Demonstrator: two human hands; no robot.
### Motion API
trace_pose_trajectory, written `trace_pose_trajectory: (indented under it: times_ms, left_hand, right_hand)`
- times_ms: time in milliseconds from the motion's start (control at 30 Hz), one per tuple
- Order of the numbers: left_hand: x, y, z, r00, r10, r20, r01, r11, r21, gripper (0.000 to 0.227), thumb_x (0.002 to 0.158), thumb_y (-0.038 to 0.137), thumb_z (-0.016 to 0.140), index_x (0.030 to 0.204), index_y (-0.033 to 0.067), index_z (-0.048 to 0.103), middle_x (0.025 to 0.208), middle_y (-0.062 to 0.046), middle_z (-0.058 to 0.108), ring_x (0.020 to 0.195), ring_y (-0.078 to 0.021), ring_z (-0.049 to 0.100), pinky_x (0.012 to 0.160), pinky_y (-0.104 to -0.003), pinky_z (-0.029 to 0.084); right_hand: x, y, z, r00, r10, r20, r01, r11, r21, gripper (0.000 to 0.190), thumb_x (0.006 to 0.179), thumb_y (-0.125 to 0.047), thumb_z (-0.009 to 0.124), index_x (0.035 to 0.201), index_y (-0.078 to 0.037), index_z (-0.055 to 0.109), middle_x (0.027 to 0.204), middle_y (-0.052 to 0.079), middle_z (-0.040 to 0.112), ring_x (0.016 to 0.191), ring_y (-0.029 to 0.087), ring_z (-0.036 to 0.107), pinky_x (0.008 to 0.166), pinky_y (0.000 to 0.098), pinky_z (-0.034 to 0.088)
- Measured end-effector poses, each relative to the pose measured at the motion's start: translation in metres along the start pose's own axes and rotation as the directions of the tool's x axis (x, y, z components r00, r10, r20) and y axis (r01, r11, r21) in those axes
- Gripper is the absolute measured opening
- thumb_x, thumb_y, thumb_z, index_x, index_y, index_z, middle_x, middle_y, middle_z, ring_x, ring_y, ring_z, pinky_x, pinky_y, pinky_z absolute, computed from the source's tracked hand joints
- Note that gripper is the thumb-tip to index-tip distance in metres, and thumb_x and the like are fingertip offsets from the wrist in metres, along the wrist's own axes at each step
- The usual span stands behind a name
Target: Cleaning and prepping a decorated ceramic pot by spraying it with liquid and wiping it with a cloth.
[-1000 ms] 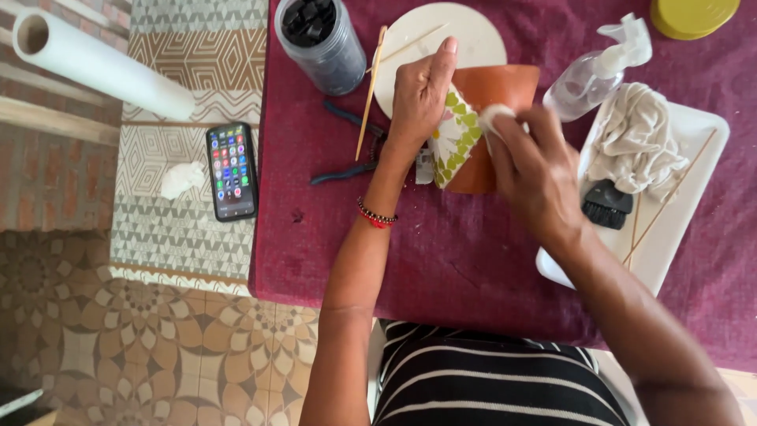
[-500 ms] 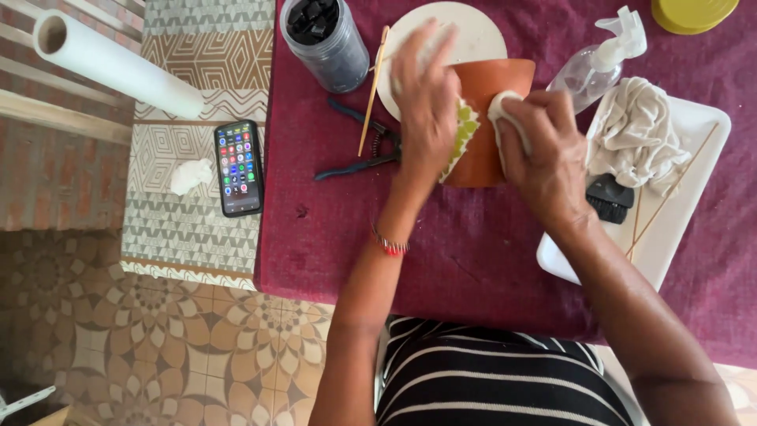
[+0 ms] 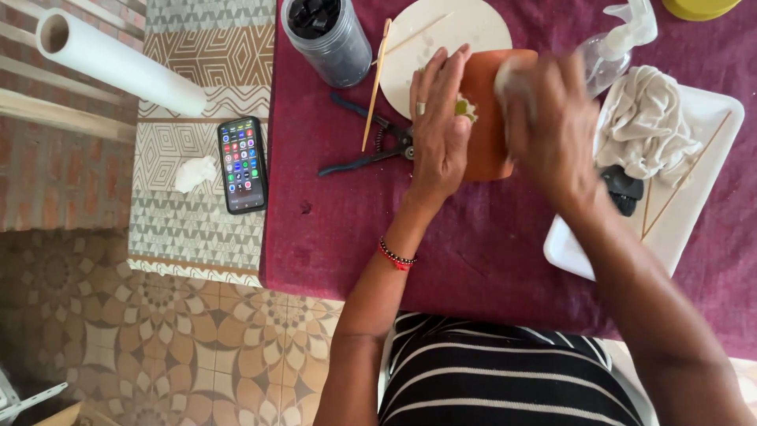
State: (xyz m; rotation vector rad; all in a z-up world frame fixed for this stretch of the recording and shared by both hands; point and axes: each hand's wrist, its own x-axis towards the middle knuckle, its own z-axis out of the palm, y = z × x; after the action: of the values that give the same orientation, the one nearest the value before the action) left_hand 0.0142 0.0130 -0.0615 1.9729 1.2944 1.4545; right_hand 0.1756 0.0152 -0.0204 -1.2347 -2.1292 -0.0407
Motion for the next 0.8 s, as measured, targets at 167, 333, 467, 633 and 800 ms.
trace_pose_trajectory:
  times_ms: [167, 333, 467, 633, 800]
  left_hand:
    - [0.004, -0.006, 0.012, 0.994, 0.049, -0.097, -0.041, 0.996, 0.082, 0.095, 0.099, 0.084, 0.009, 0.171, 0.0220, 0.008, 0.169, 0.003, 0.041, 0.165, -0.0188, 0.038, 0.146, -0.061, 0.016]
    - [0.004, 0.003, 0.012, 0.997, 0.055, -0.059, -0.049, 0.993, 0.112, 0.102, 0.094, 0.087, 0.014, 0.171, 0.0208, 0.006, 0.172, 0.003, 0.036, 0.167, -0.0220, 0.034, 0.148, -0.062, 0.016]
    - [0.003, 0.005, 0.012, 0.996, 0.088, -0.024, -0.082, 0.980, 0.179, 0.108, 0.091, 0.088, 0.018, 0.171, 0.0167, 0.007, 0.173, 0.003, 0.033, 0.170, -0.0223, 0.029, 0.147, -0.063, 0.018]
    - [0.002, -0.003, 0.012, 0.996, 0.082, -0.024, -0.074, 0.968, 0.241, 0.113, 0.087, 0.090, 0.016, 0.170, 0.0140, 0.013, 0.174, -0.001, 0.031, 0.168, -0.0283, 0.029, 0.144, -0.063, 0.019]
    - [0.006, -0.005, 0.011, 0.996, 0.042, 0.078, -0.059, 0.973, 0.224, 0.122, 0.076, 0.095, 0.016, 0.167, 0.0130, 0.024, 0.173, -0.001, 0.033, 0.167, -0.0315, 0.030, 0.141, -0.058, 0.014]
  right_hand:
    - [0.013, -0.016, -0.001, 0.987, 0.002, -0.161, 0.020, 0.991, 0.133, 0.003, 0.113, 0.001, 0.062, 0.114, 0.003, 0.064, 0.112, 0.024, 0.049, 0.073, 0.043, 0.054, 0.055, 0.0484, 0.039]
    - [-0.038, -0.024, -0.001, 0.993, 0.065, -0.101, -0.046, 0.983, 0.179, 0.012, 0.112, -0.003, 0.058, 0.120, 0.005, 0.062, 0.110, 0.026, 0.053, 0.092, 0.044, 0.059, 0.066, 0.0516, 0.046]
    - [0.007, -0.006, 0.000, 0.989, 0.050, -0.140, -0.022, 0.981, 0.194, 0.008, 0.109, 0.008, 0.063, 0.110, 0.014, 0.058, 0.108, 0.026, 0.047, 0.076, 0.039, 0.051, 0.061, 0.0503, 0.042]
    - [0.004, -0.010, 0.021, 0.980, 0.087, -0.179, -0.072, 0.994, 0.084, 0.016, 0.105, -0.003, 0.068, 0.121, 0.000, 0.063, 0.114, 0.020, 0.053, 0.089, 0.036, 0.062, 0.062, 0.0438, 0.049]
    - [-0.049, -0.033, 0.003, 0.983, 0.103, -0.151, -0.071, 0.977, 0.203, 0.024, 0.111, -0.014, 0.046, 0.115, 0.006, 0.059, 0.105, 0.026, 0.055, 0.096, 0.043, 0.051, 0.083, 0.0529, 0.047]
